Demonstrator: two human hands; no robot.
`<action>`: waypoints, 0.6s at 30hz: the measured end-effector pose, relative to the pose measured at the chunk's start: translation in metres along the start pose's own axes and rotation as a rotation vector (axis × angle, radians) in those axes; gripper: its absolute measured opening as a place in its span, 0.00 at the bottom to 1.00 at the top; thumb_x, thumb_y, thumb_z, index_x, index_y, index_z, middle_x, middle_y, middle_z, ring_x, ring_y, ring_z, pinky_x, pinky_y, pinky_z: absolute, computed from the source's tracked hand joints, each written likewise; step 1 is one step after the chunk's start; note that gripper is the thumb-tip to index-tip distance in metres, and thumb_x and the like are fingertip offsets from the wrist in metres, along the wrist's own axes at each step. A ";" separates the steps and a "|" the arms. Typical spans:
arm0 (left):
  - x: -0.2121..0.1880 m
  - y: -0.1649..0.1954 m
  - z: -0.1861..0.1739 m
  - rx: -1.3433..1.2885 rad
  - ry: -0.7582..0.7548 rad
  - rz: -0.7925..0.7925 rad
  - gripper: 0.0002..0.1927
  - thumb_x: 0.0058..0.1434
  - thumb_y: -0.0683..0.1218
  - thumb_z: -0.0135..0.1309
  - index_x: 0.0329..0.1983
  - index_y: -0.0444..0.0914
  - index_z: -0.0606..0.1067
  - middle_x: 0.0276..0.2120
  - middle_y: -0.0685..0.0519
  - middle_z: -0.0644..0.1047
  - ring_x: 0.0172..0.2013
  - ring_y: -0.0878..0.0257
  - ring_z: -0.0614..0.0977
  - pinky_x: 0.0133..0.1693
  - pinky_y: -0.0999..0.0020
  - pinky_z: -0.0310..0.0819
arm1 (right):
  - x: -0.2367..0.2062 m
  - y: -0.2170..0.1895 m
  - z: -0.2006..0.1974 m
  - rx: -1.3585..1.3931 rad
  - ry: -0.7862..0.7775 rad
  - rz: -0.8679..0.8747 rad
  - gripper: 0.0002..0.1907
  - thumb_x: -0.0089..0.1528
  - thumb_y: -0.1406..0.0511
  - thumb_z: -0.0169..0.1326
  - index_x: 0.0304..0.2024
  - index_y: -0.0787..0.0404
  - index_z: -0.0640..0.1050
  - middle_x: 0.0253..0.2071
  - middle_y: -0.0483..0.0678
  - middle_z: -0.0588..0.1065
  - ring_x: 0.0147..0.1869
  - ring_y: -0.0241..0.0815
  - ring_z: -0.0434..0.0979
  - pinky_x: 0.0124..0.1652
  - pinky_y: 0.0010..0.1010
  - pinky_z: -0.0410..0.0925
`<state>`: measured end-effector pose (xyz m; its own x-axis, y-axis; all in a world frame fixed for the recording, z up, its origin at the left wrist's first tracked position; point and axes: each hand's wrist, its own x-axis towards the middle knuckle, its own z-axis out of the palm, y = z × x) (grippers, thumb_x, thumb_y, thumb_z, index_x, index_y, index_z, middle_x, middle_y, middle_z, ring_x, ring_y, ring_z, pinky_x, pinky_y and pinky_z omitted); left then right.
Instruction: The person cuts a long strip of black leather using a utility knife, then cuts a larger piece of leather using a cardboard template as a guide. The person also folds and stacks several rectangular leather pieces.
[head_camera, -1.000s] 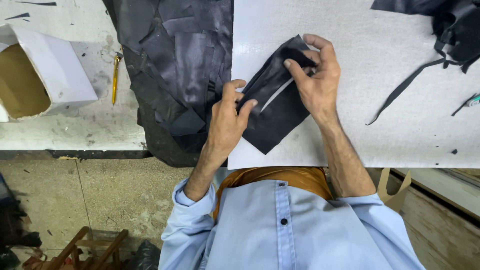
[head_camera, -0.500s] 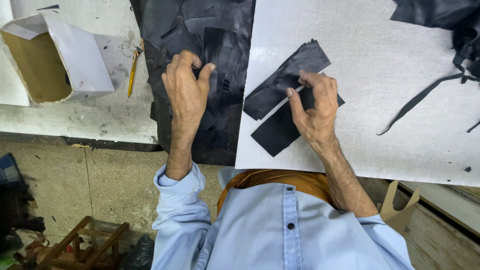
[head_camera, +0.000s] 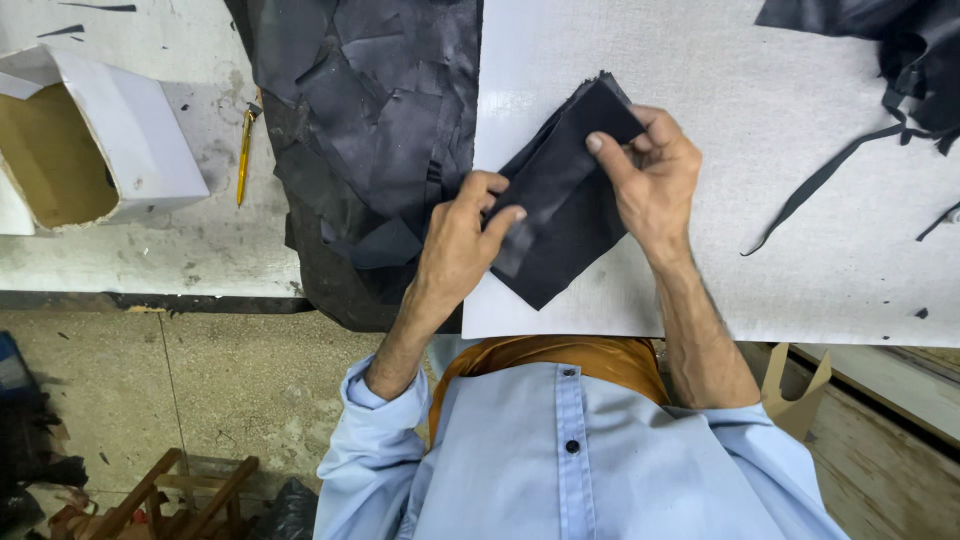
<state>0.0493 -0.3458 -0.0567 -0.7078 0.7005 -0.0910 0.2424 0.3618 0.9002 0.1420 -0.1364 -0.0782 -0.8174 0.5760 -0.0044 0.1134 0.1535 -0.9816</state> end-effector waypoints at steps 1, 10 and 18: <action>0.000 -0.002 0.003 0.080 0.066 0.012 0.18 0.67 0.45 0.60 0.53 0.31 0.70 0.31 0.39 0.81 0.31 0.55 0.87 0.30 0.65 0.80 | 0.007 0.006 0.000 -0.156 0.026 0.019 0.19 0.68 0.72 0.64 0.60 0.68 0.75 0.50 0.52 0.81 0.41 0.37 0.80 0.40 0.26 0.75; 0.017 -0.051 -0.052 0.769 0.492 -0.013 0.23 0.62 0.52 0.66 0.50 0.31 0.73 0.38 0.42 0.77 0.34 0.56 0.78 0.36 0.55 0.70 | -0.007 0.024 0.000 -0.598 0.142 -0.442 0.36 0.70 0.69 0.70 0.72 0.62 0.62 0.53 0.51 0.64 0.56 0.41 0.67 0.53 0.33 0.70; 0.034 -0.031 -0.085 0.139 0.339 -0.049 0.12 0.73 0.46 0.61 0.43 0.37 0.70 0.29 0.50 0.76 0.25 0.62 0.76 0.26 0.66 0.68 | -0.032 -0.008 0.020 -0.329 -0.066 -0.342 0.20 0.68 0.69 0.64 0.61 0.64 0.74 0.54 0.53 0.76 0.57 0.42 0.75 0.55 0.33 0.73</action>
<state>-0.0384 -0.3855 -0.0520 -0.8948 0.4450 0.0351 0.2743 0.4861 0.8297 0.1558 -0.1717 -0.0737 -0.8722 0.3972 0.2856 -0.0044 0.5774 -0.8165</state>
